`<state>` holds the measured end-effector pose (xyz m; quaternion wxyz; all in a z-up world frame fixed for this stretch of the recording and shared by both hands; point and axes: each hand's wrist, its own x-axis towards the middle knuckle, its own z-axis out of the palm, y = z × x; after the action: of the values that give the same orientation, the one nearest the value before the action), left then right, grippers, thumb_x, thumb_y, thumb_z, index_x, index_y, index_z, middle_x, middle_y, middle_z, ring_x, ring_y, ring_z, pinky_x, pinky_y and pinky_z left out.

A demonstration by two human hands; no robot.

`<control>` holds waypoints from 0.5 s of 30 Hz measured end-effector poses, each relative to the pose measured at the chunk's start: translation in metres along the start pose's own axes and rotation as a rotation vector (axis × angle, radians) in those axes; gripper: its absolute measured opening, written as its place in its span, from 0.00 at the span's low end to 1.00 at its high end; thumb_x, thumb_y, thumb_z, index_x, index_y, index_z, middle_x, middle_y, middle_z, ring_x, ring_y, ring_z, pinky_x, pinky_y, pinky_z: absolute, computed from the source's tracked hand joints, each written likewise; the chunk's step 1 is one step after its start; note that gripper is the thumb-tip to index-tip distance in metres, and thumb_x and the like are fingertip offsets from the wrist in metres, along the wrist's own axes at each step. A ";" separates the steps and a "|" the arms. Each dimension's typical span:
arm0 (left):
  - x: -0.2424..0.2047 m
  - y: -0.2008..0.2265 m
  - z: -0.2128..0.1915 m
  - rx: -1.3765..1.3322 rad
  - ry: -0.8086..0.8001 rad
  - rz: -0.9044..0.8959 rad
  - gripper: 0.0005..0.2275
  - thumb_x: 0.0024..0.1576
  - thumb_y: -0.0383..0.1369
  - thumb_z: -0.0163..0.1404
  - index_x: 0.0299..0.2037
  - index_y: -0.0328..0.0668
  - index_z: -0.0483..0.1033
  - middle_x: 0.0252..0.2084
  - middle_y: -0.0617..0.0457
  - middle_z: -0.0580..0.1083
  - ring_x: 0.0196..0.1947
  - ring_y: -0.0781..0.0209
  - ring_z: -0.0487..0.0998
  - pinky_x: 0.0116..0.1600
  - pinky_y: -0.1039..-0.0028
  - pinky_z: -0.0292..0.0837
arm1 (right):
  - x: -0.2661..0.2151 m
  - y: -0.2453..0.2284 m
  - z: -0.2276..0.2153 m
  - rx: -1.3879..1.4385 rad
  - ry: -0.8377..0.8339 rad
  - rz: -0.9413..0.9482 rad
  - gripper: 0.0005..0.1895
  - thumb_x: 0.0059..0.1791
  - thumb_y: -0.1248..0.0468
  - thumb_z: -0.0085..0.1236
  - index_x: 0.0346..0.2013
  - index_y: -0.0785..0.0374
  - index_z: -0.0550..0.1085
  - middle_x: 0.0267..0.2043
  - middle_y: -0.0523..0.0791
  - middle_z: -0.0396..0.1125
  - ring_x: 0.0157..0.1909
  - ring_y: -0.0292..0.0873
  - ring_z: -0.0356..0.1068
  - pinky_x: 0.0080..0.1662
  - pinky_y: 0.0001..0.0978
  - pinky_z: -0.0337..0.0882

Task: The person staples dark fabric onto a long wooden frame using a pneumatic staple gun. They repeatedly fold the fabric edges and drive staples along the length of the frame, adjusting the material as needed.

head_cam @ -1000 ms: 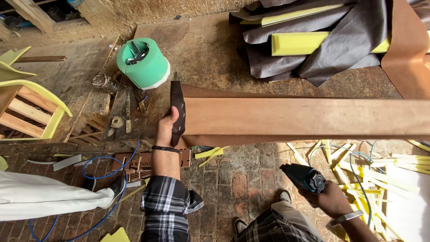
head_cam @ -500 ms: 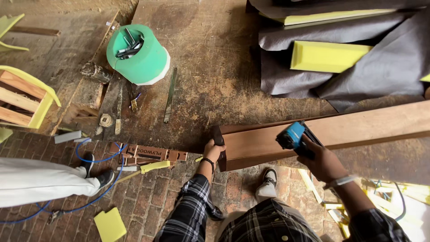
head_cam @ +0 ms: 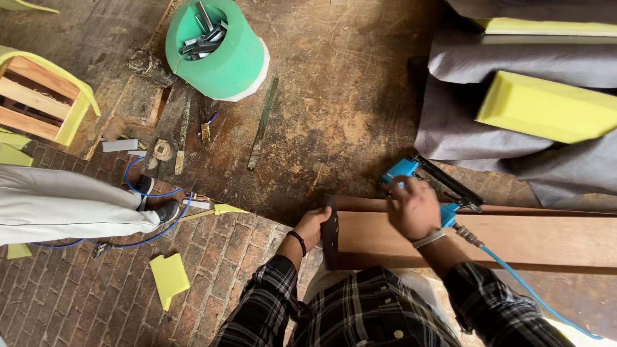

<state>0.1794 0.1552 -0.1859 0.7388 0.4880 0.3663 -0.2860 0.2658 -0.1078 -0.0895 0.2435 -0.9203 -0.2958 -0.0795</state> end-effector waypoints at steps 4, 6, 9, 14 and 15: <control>0.015 -0.012 -0.013 -0.084 -0.156 0.049 0.21 0.66 0.40 0.48 0.60 0.29 0.72 0.58 0.43 0.75 0.56 0.48 0.76 0.57 0.54 0.73 | 0.016 -0.030 0.070 0.287 -0.214 0.011 0.18 0.46 0.62 0.59 0.51 0.59 0.76 0.46 0.51 0.75 0.46 0.58 0.74 0.49 0.48 0.74; 0.026 -0.008 -0.017 -0.044 -0.185 0.064 0.18 0.66 0.38 0.48 0.57 0.30 0.75 0.52 0.45 0.77 0.50 0.50 0.79 0.52 0.57 0.75 | 0.032 -0.034 0.099 0.276 -0.487 0.258 0.21 0.45 0.59 0.63 0.53 0.57 0.76 0.40 0.54 0.74 0.42 0.58 0.74 0.46 0.49 0.74; 0.030 -0.007 -0.025 0.042 -0.146 0.075 0.13 0.63 0.33 0.50 0.53 0.33 0.77 0.46 0.46 0.78 0.43 0.52 0.80 0.46 0.58 0.77 | 0.035 -0.041 0.117 0.382 -0.475 0.278 0.10 0.44 0.63 0.62 0.40 0.55 0.82 0.38 0.47 0.75 0.38 0.53 0.76 0.43 0.46 0.76; 0.037 -0.005 -0.013 0.498 -0.035 0.540 0.10 0.56 0.26 0.57 0.47 0.35 0.83 0.43 0.45 0.83 0.42 0.59 0.84 0.49 0.69 0.79 | 0.018 -0.037 0.106 0.533 -0.007 -0.053 0.06 0.39 0.68 0.68 0.29 0.58 0.82 0.32 0.44 0.74 0.37 0.48 0.75 0.42 0.41 0.73; 0.030 -0.006 -0.015 0.565 -0.001 0.589 0.10 0.56 0.27 0.58 0.47 0.36 0.84 0.43 0.45 0.84 0.42 0.60 0.85 0.48 0.69 0.80 | 0.015 -0.041 0.106 0.539 0.022 -0.081 0.07 0.37 0.69 0.69 0.29 0.58 0.82 0.31 0.44 0.74 0.36 0.48 0.74 0.41 0.41 0.72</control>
<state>0.1881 0.1647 -0.2177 0.6263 0.7556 0.1176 -0.1518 0.2539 -0.0188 -0.1611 0.4795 -0.8088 -0.3400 -0.0175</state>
